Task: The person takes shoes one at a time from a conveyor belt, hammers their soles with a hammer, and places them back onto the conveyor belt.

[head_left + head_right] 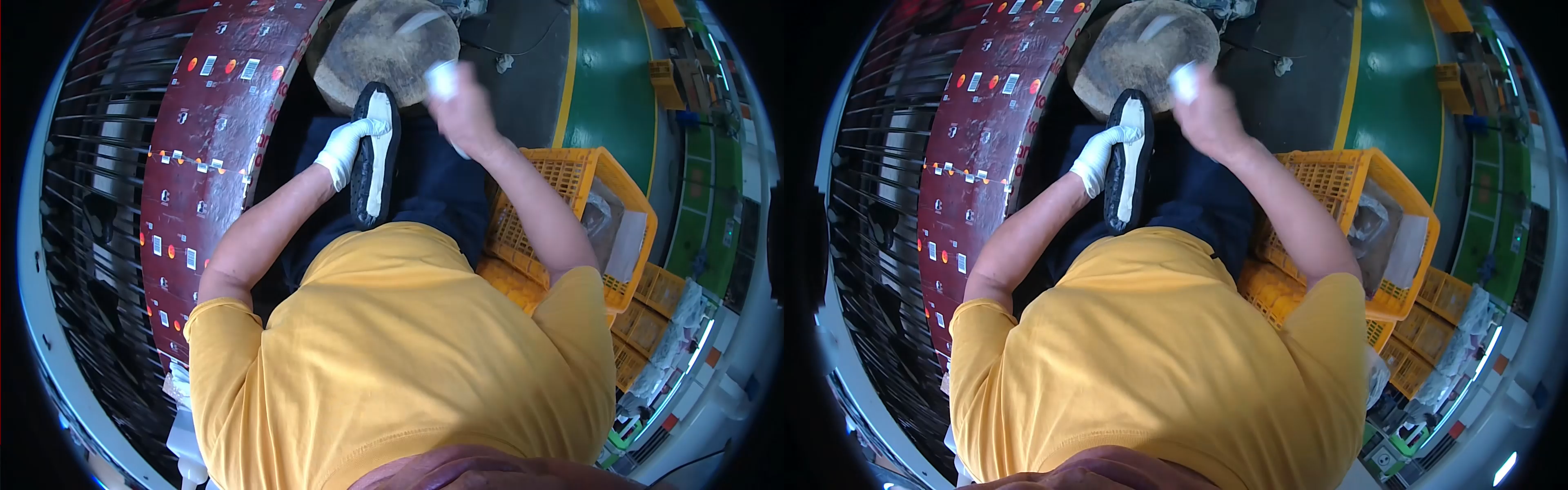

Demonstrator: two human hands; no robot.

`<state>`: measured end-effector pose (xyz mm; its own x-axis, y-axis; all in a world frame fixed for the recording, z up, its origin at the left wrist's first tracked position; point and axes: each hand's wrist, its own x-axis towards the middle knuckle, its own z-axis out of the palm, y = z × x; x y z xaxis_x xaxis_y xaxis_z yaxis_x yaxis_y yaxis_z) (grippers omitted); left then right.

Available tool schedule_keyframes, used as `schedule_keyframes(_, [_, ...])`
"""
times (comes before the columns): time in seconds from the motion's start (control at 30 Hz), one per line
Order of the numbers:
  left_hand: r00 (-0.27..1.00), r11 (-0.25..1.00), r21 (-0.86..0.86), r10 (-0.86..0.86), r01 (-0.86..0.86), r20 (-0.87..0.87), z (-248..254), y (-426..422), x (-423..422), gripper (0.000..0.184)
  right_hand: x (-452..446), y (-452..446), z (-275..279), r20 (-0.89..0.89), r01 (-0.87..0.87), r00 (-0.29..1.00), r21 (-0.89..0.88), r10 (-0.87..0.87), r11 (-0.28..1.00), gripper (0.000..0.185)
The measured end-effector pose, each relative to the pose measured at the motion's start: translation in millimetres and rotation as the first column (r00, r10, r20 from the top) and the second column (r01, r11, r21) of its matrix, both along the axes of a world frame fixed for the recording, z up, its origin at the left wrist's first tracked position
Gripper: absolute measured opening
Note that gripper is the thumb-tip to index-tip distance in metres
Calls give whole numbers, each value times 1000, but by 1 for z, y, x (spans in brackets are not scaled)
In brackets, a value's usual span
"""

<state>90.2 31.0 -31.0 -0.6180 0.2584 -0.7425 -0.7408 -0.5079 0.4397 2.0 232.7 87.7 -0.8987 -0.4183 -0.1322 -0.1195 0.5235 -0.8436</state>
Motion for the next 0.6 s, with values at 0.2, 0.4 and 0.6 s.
schedule_keyframes(0.2, [1000,999,-54,-2,1,-18,-2,1,5,46,-17,15,62,-77,37,996,-133,-48,990,32])
schedule_keyframes(0.4, [1000,997,-75,-7,6,-16,1,0,1,45,6,18,-40,-32,77,997,119,-74,990,45])
schedule_keyframes(0.6, [1000,998,-68,15,-16,-19,2,1,1,48,-7,25,36,-100,72,992,-56,-77,996,35])
